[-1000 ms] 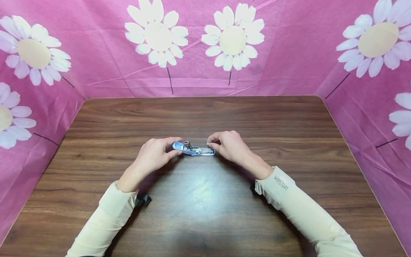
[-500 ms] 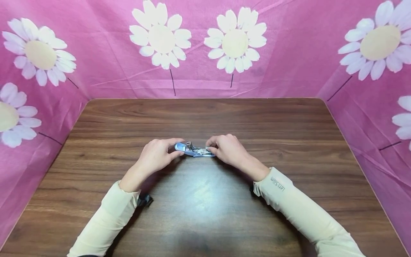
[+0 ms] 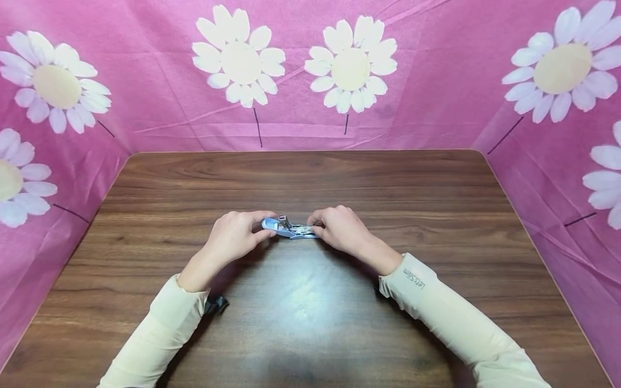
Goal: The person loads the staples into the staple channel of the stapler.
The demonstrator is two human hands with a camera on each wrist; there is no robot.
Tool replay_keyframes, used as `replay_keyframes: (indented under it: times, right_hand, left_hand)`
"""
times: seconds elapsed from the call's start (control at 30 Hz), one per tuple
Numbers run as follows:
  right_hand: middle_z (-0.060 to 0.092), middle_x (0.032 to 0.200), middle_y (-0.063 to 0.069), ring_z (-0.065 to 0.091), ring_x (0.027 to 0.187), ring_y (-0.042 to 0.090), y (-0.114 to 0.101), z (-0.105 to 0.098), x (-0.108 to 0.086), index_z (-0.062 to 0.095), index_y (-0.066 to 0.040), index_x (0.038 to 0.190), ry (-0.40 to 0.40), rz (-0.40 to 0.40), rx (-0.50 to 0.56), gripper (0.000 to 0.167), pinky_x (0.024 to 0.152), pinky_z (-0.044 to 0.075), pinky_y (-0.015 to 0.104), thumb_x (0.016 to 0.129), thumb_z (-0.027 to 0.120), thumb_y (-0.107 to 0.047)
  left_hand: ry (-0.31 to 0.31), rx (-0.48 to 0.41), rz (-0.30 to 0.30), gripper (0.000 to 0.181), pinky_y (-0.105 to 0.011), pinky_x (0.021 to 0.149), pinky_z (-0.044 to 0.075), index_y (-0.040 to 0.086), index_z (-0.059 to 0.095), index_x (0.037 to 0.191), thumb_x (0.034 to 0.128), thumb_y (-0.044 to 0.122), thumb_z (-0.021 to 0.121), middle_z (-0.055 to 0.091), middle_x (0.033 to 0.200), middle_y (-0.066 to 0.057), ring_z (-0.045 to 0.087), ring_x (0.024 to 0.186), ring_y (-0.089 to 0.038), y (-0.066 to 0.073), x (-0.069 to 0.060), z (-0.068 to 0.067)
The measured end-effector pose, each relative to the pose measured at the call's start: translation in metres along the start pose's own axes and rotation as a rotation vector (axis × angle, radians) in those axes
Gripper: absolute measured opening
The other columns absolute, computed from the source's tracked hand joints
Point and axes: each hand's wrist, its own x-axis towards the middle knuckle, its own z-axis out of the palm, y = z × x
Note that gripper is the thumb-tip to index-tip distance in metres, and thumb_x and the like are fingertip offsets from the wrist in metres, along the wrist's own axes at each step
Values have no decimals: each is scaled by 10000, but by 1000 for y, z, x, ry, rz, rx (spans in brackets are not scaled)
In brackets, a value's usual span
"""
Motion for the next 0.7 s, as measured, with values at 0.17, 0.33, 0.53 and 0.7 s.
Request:
replay_keyframes:
  times: [0.17, 0.33, 0.53, 0.7]
  right_hand:
    - [792, 964, -48, 707, 810, 130, 0, 2, 1, 789, -182, 1012, -1, -22, -29, 106, 792, 556, 434, 931, 726, -211]
    - [792, 951, -53, 707, 775, 139, 0, 2, 0, 790, -189, 1006, 22, -49, -45, 104, 771, 557, 439, 931, 723, -214]
    - [791, 939, -45, 652, 680, 98, 0, 3, 0, 796, -179, 1017, 19, -73, -57, 116, 714, 557, 421, 931, 725, -210]
    - [785, 908, -51, 574, 608, 81, -2, 2, 0, 795, -174, 1019, 4, -88, -72, 116, 667, 544, 405, 933, 723, -205]
  left_hand:
    - [0, 1, 0, 401, -340, 508, 409, 331, 719, 1258, 881, 458, 765, 747, 843, 21, 538, 613, -172, 0, 0, 0]
    - [1, -3, 0, 398, -337, 501, 399, 330, 721, 1256, 880, 451, 769, 726, 799, 27, 523, 597, -172, 0, 0, 0]
    - [-3, -2, 3, 401, -328, 488, 377, 334, 717, 1262, 882, 449, 769, 671, 722, 41, 496, 581, -168, 1, 1, 0]
    - [-5, 4, 1, 393, -327, 494, 379, 345, 716, 1257, 883, 451, 768, 665, 721, 47, 500, 590, -168, 2, 1, 0]
